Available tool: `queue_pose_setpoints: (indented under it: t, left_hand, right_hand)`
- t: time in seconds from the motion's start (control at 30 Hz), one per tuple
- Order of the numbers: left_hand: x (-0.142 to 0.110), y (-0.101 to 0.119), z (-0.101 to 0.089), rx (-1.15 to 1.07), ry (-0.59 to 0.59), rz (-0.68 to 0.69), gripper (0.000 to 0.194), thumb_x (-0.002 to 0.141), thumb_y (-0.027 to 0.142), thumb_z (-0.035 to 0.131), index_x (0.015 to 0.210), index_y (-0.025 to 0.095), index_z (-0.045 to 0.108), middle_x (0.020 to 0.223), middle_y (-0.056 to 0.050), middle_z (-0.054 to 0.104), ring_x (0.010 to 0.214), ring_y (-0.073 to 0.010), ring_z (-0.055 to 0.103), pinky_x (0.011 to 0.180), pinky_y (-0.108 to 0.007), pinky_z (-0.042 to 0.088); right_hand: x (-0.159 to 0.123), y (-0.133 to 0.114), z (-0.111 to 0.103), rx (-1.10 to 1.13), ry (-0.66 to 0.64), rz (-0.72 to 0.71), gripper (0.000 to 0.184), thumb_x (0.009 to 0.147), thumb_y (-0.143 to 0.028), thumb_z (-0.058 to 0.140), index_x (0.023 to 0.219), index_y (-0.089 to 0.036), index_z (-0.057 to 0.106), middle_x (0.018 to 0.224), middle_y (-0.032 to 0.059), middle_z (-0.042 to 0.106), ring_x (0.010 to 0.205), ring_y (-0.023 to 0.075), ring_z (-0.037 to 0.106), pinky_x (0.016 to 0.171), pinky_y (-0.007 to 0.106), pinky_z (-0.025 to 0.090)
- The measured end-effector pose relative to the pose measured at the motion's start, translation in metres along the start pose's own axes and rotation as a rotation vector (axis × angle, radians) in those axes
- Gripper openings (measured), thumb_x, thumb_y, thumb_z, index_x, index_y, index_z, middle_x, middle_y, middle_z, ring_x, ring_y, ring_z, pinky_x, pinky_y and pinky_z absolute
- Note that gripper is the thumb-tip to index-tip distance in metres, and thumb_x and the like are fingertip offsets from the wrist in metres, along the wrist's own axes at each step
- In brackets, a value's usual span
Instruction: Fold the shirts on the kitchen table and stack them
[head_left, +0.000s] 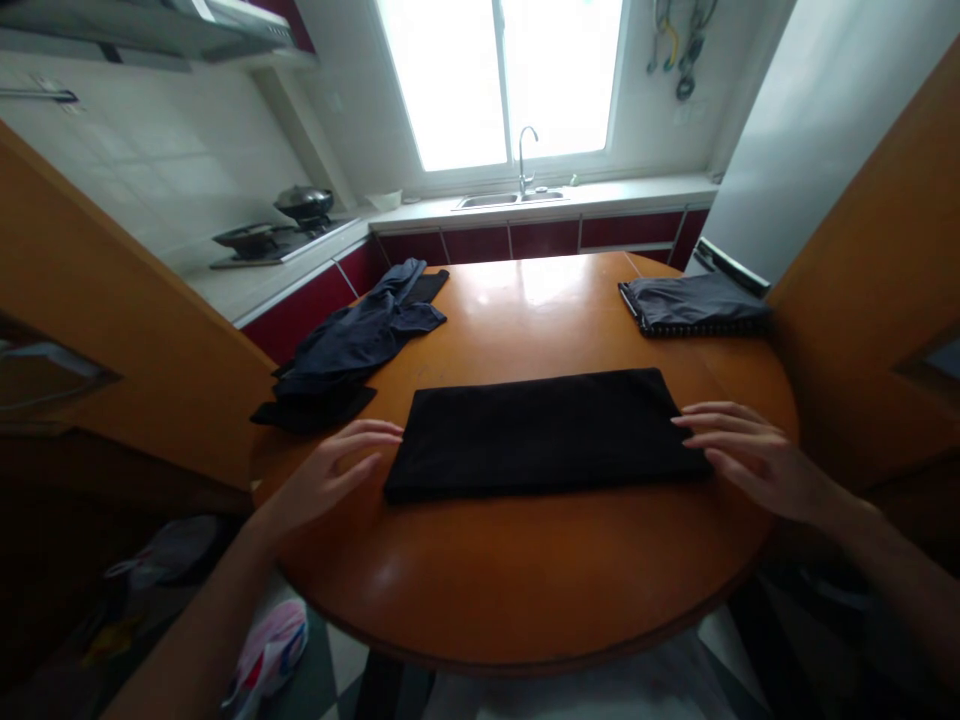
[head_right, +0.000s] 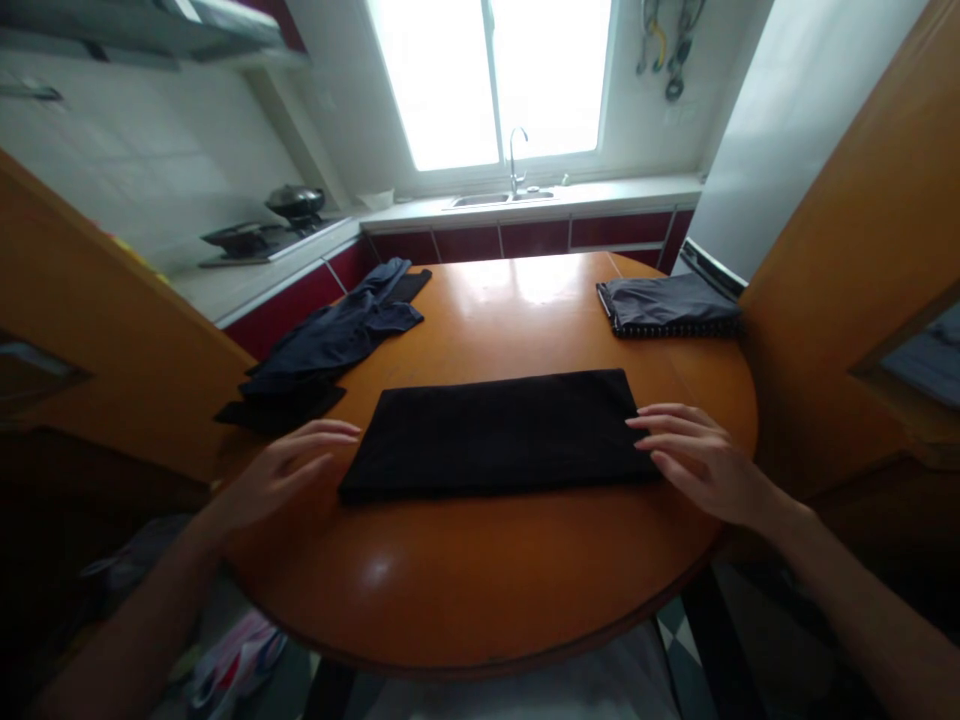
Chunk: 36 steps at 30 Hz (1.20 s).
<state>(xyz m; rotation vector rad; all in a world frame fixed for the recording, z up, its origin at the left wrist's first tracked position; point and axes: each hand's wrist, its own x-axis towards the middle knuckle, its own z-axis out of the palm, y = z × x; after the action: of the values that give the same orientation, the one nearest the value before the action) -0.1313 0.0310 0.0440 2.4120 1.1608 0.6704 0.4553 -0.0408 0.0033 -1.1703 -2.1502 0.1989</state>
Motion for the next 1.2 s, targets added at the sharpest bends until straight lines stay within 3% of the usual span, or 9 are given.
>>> queue_pose_setpoints:
  t: [0.1,0.27,0.37,0.43,0.63,0.73,0.83,0.97,1.2]
  left_hand:
    - [0.053,0.025,0.016,0.04,0.047,0.038,0.039,0.1,0.044,0.05,0.131,0.028,0.068,0.133,-0.005,0.067,0.125,-0.0263,0.061,0.112,-0.039,0.046]
    - [0.14,0.061,0.095,0.243,-0.082,0.189,0.05,0.106,0.042,0.037,0.146,0.017,0.054,0.151,-0.011,0.055,0.141,-0.025,0.048,0.121,-0.042,0.034]
    - [0.155,0.063,0.135,0.377,-0.165,0.155,0.06,0.106,0.046,0.037,0.158,0.017,0.037,0.163,-0.014,0.036,0.154,-0.0289,0.027,0.125,-0.053,0.022]
    - [0.148,0.06,0.146,0.411,-0.214,0.143,0.065,0.105,0.05,0.038,0.162,0.02,0.029,0.167,-0.013,0.028,0.157,-0.0291,0.019,0.126,-0.055,0.016]
    - [0.09,0.066,0.127,0.36,-0.305,0.231,0.075,0.099,0.061,0.048,0.164,0.035,0.02,0.17,-0.008,0.016,0.158,-0.0317,0.012,0.126,-0.06,0.012]
    - [0.063,0.074,0.116,0.364,-0.322,0.265,0.078,0.095,0.062,0.056,0.162,0.04,0.022,0.17,-0.007,0.017,0.156,-0.0366,0.014,0.122,-0.066,0.017]
    - [0.048,0.077,0.112,0.386,-0.301,0.266,0.066,0.1,0.052,0.053,0.16,0.045,0.027,0.169,-0.004,0.021,0.155,-0.0381,0.019,0.12,-0.07,0.022]
    - [0.054,0.069,0.112,0.39,-0.306,0.273,0.058,0.103,0.045,0.05,0.157,0.049,0.031,0.169,-0.002,0.024,0.154,-0.0396,0.021,0.116,-0.075,0.021]
    - [0.109,0.038,0.104,0.394,-0.355,0.196,0.056,0.104,0.05,0.046,0.158,0.043,0.033,0.17,-0.005,0.022,0.156,-0.0394,0.012,0.115,-0.078,0.016]
  right_hand:
    - [0.057,-0.009,0.018,-0.005,0.134,0.075,0.029,0.097,-0.033,0.051,0.112,-0.028,0.076,0.124,0.0065,0.073,0.124,0.0292,0.062,0.109,0.051,0.049]
    - [0.145,-0.03,0.095,-0.135,-0.052,0.106,0.043,0.098,-0.028,0.046,0.135,-0.016,0.065,0.144,0.0137,0.061,0.136,0.0283,0.054,0.117,0.046,0.04]
    - [0.156,-0.036,0.136,-0.243,-0.179,0.137,0.053,0.1,-0.03,0.045,0.149,-0.013,0.051,0.159,0.0163,0.043,0.149,0.0314,0.037,0.121,0.052,0.031]
    - [0.148,-0.034,0.149,-0.272,-0.223,0.169,0.057,0.101,-0.035,0.044,0.155,-0.013,0.044,0.163,0.0172,0.035,0.153,0.0318,0.03,0.123,0.053,0.026]
    - [0.093,-0.035,0.126,-0.252,-0.239,0.186,0.066,0.102,-0.05,0.044,0.16,-0.02,0.036,0.168,0.0151,0.023,0.156,0.0312,0.02,0.124,0.055,0.024]
    - [0.064,-0.049,0.106,-0.214,-0.269,0.074,0.073,0.096,-0.056,0.055,0.16,-0.028,0.036,0.169,0.0106,0.019,0.156,0.0349,0.019,0.123,0.059,0.025]
    - [0.045,-0.06,0.093,-0.202,-0.307,-0.022,0.077,0.091,-0.054,0.065,0.16,-0.033,0.036,0.169,0.0077,0.02,0.155,0.0363,0.02,0.123,0.059,0.026]
    - [0.049,-0.051,0.091,-0.201,-0.337,-0.046,0.074,0.093,-0.051,0.063,0.16,-0.033,0.036,0.168,0.0065,0.025,0.155,0.0342,0.023,0.123,0.058,0.027]
    - [0.106,-0.007,0.102,-0.199,-0.317,-0.01,0.069,0.094,-0.057,0.058,0.155,-0.027,0.046,0.165,0.0105,0.034,0.153,0.0347,0.027,0.123,0.059,0.025]
